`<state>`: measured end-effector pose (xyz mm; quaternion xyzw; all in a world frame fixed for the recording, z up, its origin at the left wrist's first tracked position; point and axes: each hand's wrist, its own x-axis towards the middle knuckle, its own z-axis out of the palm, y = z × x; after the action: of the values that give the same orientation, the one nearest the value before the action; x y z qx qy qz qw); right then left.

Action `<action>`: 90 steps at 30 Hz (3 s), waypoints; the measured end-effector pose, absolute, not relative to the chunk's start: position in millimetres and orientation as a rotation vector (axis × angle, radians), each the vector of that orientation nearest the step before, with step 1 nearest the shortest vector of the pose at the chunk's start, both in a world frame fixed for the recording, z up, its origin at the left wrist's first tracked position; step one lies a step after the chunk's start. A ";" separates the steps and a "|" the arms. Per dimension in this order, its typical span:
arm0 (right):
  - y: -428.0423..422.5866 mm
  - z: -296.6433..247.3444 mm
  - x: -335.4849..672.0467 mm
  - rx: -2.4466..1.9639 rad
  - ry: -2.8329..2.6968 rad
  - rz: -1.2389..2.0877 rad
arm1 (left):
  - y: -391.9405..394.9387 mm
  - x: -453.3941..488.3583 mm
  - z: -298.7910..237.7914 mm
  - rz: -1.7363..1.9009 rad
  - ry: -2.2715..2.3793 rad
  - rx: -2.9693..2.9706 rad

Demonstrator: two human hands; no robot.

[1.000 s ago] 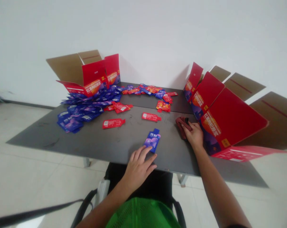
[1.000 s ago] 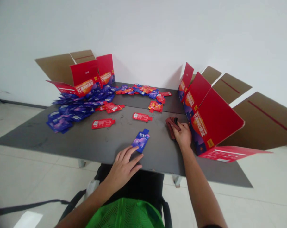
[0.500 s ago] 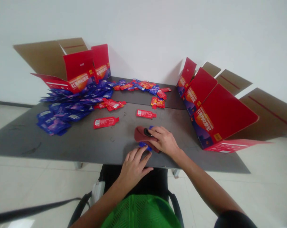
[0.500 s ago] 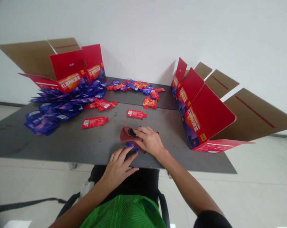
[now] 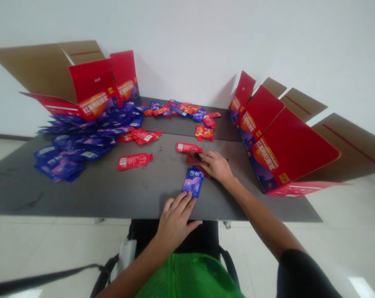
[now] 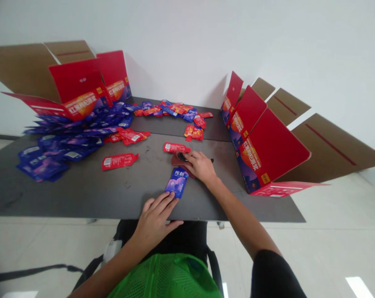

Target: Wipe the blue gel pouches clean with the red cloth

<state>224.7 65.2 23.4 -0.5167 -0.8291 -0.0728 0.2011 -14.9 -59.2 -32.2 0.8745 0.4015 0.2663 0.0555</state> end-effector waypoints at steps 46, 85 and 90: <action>33.1 31.9 191.5 -1.216 -2.364 -0.042 | -53.0 -17.8 -36.6 0.910 1.111 2.590; 71.2 18.1 216.3 -1.378 -2.369 -0.043 | -50.7 -17.5 -38.1 0.920 1.100 2.587; 21.2 23.8 188.0 -1.189 -2.447 0.071 | -51.3 -17.1 -39.6 0.902 1.110 2.572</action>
<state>188.0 21.2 23.8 -0.4273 -0.8794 0.0256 0.2085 -17.1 -51.3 -39.6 0.8696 0.3754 0.3050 0.0991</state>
